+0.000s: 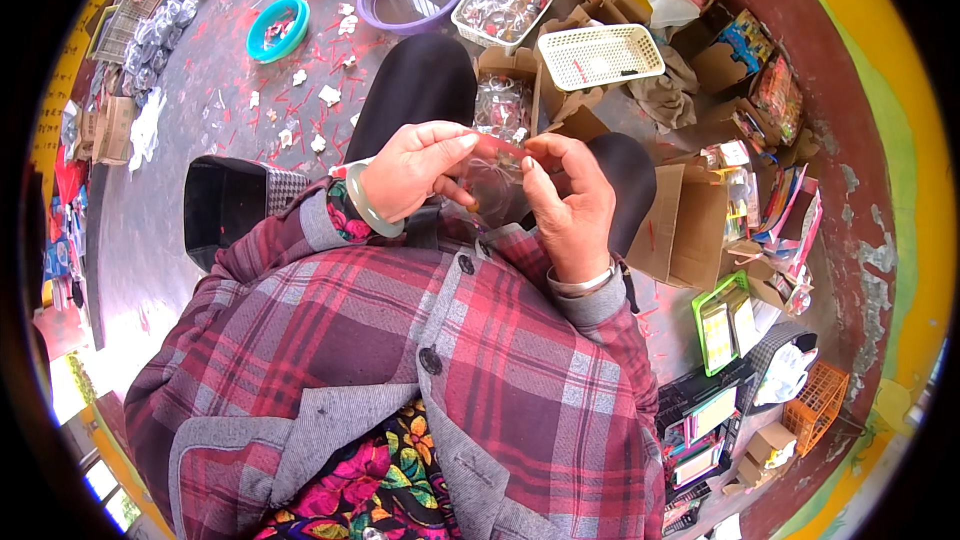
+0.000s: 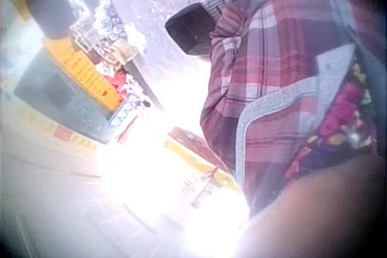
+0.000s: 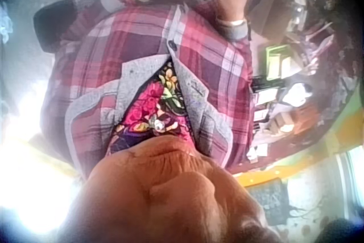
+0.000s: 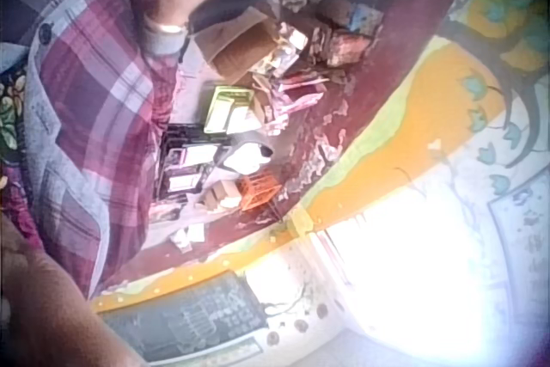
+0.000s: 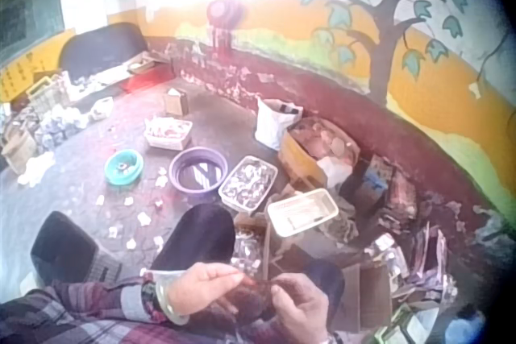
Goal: The person sits on the floor and packs small items into clear plastic bags. They handle items such as a yellow bead, a white cord, and a red ribbon, placing them into bags and setting the filled bags into a nearby cardboard box.
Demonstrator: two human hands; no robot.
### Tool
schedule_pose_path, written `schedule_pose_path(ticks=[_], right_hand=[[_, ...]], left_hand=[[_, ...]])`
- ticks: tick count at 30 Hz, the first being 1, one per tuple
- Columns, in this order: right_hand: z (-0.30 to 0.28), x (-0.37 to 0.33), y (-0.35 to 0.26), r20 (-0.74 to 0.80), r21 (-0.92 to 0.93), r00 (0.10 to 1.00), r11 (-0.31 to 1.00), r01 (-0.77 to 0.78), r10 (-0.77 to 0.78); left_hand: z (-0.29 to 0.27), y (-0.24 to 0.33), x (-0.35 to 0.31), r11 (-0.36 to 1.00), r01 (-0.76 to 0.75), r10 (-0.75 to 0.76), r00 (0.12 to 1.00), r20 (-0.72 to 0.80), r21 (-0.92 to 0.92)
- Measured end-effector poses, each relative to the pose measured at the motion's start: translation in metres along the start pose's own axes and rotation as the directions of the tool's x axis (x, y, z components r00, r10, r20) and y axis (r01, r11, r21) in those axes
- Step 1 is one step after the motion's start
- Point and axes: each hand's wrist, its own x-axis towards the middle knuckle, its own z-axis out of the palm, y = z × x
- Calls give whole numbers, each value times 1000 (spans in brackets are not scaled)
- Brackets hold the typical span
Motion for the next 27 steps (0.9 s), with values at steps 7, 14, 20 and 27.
schedule_pose_path(ticks=[7, 14, 20, 27], right_hand=[[2, 3, -8, 173, -503, 918, 770, 393, -356], [1, 4, -5, 251, -520, 914, 752, 404, -318], [5, 3, -13, 232, -481, 927, 794, 372, -294], [4, 3, -14, 332, -521, 876, 707, 478, -349]], left_hand=[[5, 4, -1, 999, 36, -36, 999, 40, 12], [8, 3, -5, 994, -38, 31, 997, 71, 103], [7, 1, -4, 992, -71, 64, 995, 71, 101], [7, 2, -3, 994, -91, 84, 991, 108, 65]])
